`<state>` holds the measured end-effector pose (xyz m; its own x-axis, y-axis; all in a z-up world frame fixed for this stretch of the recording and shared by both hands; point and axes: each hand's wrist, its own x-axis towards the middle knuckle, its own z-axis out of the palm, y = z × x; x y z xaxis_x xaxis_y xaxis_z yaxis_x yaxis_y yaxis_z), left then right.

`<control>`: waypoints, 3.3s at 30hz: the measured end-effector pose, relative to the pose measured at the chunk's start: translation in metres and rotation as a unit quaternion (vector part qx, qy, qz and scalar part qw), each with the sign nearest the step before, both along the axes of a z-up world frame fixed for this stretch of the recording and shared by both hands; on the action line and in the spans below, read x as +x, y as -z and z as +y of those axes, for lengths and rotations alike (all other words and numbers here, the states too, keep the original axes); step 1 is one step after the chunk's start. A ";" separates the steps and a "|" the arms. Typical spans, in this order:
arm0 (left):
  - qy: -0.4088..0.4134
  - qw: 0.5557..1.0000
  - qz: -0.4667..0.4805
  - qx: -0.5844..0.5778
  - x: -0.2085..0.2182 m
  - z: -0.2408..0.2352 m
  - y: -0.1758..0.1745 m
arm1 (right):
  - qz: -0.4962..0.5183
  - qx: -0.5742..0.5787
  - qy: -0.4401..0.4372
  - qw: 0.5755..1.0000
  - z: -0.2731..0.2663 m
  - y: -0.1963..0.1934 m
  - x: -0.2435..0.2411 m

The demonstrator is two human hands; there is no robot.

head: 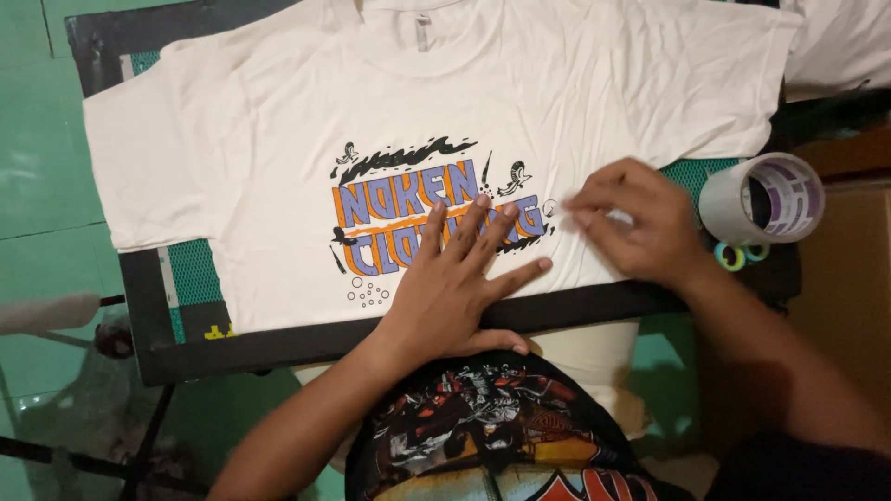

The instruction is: The person peels small circular stickers off a white t-shirt laid flat on a table. They use their fingers to lift the edges of the stickers and remove them from the fabric surface.

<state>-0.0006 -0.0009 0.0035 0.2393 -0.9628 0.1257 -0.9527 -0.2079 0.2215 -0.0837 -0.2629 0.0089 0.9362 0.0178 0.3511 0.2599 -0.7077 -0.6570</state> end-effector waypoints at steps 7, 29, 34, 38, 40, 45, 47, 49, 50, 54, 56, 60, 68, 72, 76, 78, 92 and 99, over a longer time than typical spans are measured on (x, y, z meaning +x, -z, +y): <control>-0.096 0.980 0.047 -0.165 0.005 -0.014 0.018 | -0.112 -0.016 -0.120 0.986 -0.004 0.033 -0.014; -0.156 0.982 -0.036 0.103 0.027 -0.024 0.002 | -0.019 0.008 -0.384 0.923 0.008 -0.008 0.011; -0.158 0.982 -0.044 0.091 0.027 -0.022 0.004 | -0.020 0.003 -0.403 0.915 0.006 -0.003 0.009; -0.159 0.983 -0.038 0.087 0.026 -0.023 0.003 | -0.013 -0.009 -0.371 0.929 -0.003 -0.006 0.002; -0.157 0.983 -0.038 0.089 0.026 -0.023 0.002 | -0.022 -0.004 -0.358 0.933 -0.003 -0.009 0.003; -0.160 0.983 -0.041 0.082 0.026 -0.023 0.005 | -0.017 0.023 -0.376 0.926 0.007 -0.006 0.013; -0.160 0.983 -0.041 0.080 0.026 -0.023 0.005 | -0.010 0.035 -0.373 0.927 0.004 -0.006 0.012; -0.160 0.983 -0.040 0.078 0.026 -0.022 0.005 | -0.001 0.046 -0.369 0.928 0.000 -0.004 0.008; -0.160 0.983 -0.039 0.075 0.025 -0.022 0.004 | -0.021 0.009 -0.272 0.962 -0.001 -0.003 0.006; -0.163 0.981 -0.050 0.096 0.025 -0.023 0.002 | -0.088 -0.130 -0.040 0.987 -0.005 0.003 0.010; -0.165 0.981 -0.047 0.086 0.025 -0.024 0.003 | -0.100 -0.192 -0.035 0.976 -0.007 0.004 0.016; -0.165 0.983 -0.040 0.076 0.025 -0.023 0.005 | -0.092 -0.277 -0.052 0.955 -0.006 0.012 0.024; -0.164 0.982 -0.054 0.072 0.024 -0.022 0.008 | 0.073 -0.009 0.008 0.997 -0.019 0.008 0.036; -0.166 0.983 -0.051 0.066 0.024 -0.021 0.008 | 0.100 0.263 0.187 0.941 -0.019 0.000 0.041; -0.168 0.983 -0.046 0.055 0.024 -0.022 0.010 | 0.004 0.001 0.125 0.992 -0.018 0.010 0.041; -0.167 0.983 -0.044 0.058 0.024 -0.022 0.010 | -0.110 -0.250 -0.033 0.961 -0.016 0.013 0.045; -0.189 0.978 -0.059 0.060 0.022 -0.025 0.009 | -0.011 -0.016 0.169 0.985 -0.011 0.013 0.047; -0.204 0.978 -0.023 0.045 0.020 -0.022 0.011 | 0.064 -0.104 0.087 0.989 -0.013 0.024 0.053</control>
